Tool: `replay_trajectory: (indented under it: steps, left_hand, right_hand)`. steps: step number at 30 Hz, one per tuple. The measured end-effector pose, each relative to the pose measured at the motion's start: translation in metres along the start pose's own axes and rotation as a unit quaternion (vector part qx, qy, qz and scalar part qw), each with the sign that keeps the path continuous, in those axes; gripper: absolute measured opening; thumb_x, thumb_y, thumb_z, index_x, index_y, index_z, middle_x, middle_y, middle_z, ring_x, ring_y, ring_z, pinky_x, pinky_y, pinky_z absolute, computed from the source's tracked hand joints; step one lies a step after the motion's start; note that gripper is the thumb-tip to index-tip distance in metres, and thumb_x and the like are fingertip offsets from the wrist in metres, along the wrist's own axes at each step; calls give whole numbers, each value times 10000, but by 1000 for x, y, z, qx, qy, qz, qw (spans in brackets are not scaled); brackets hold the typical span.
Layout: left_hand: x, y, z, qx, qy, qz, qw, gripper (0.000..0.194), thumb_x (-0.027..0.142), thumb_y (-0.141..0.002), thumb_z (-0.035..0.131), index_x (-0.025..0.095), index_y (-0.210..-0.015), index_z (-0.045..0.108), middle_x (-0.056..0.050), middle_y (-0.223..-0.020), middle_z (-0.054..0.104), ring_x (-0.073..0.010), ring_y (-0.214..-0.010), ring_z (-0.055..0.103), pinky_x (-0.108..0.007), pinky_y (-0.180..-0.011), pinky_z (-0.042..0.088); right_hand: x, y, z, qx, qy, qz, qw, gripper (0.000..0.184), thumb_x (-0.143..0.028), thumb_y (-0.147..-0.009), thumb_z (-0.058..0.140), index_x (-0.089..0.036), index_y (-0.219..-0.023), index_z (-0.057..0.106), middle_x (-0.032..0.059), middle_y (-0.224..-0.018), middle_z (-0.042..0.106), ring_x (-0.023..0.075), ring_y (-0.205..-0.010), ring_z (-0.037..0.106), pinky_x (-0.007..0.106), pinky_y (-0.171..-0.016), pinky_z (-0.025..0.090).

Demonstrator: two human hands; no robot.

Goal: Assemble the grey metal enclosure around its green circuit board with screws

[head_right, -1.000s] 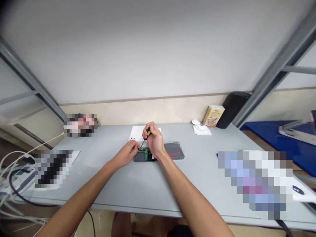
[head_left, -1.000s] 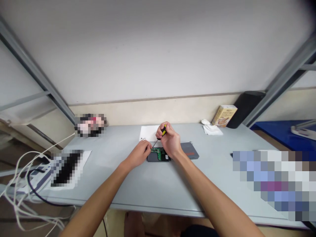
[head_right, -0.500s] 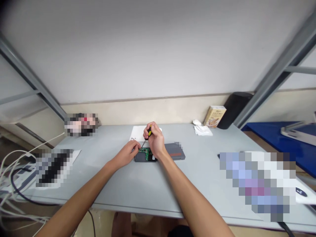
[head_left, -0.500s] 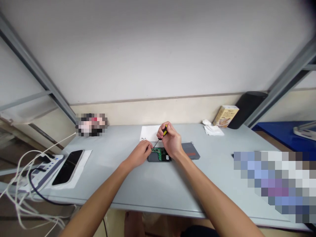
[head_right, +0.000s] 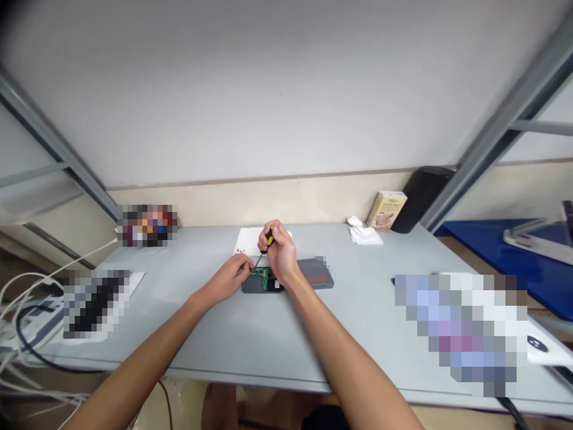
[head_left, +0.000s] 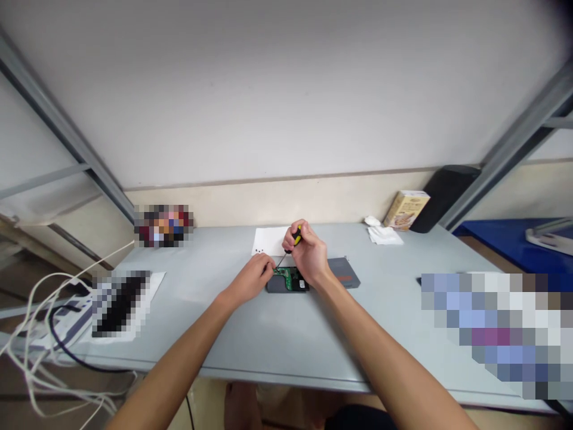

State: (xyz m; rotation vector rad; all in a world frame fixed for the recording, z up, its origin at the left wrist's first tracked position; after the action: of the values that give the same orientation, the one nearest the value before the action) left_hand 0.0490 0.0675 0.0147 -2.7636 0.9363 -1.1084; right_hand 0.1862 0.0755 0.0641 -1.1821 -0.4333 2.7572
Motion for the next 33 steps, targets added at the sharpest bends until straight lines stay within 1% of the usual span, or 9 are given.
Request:
replay_trajectory:
  steps: [4,8,14,21,25,33]
  left_hand:
    - [2,0,-1,0,0,-2,1000,193,212,-991,421,201,-905,593,-51,-912,636,-220,-897,585,-360,-863,474]
    - [2,0,-1,0,3,-2,1000,195,216,-996,415,202,-908,589,-46,-907,627,-218,-902,585,-354,-857,470]
    - [2,0,-1,-2,8,-4,1000,186,215,-990,420,204,-904,583,-44,-917,632,-218,-918,593,-354,-868,468]
    - [3,0,-1,-3,6,-2,1000,186,198,-988,427,205,-901,592,-43,-911,640,-218,-919,592,-350,-865,471]
    - [1,0,-1,-5,5,0,1000,203,210,-999,419,204,-896,594,-44,-918,640,-218,-924,590,-355,-873,466]
    - [5,0,-2,-4,7,2,1000,206,204,-986,419,206,-891,603,-52,-918,653,-225,-932,601,-366,-890,483]
  right_hand:
    - [0,1,1,0,6,-9,1000,281,-447,-954,603,-230,-791,529,-16,-652,419,145,-586,360,300,-597,318]
    - [0,1,2,-6,2,-4,1000,269,-433,-953,600,-224,-796,537,-16,-655,424,142,-594,365,293,-599,310]
    - [-5,-1,-3,6,21,-14,1000,275,-431,-959,601,-221,-794,539,-20,-637,426,136,-579,360,290,-591,289]
    - [-2,3,2,-3,4,-11,1000,266,-424,-960,602,-222,-794,550,-16,-645,439,140,-581,376,298,-602,301]
    - [-1,3,1,3,-11,-5,1000,267,-428,-955,596,-228,-791,528,-19,-641,426,140,-578,364,298,-605,305]
    - [-3,3,0,8,18,-15,1000,272,-437,-945,607,-227,-789,531,-19,-638,426,143,-581,364,301,-603,301]
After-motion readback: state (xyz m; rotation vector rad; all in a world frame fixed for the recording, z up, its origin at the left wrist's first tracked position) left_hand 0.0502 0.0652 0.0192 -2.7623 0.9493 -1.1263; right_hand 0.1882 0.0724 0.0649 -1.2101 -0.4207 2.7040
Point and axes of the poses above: each hand's wrist, its own y-axis away from the middle knuckle, its own z-axis out of the palm, x = y × z, the point moved 8 cm from there along -y, towards the middle knuckle
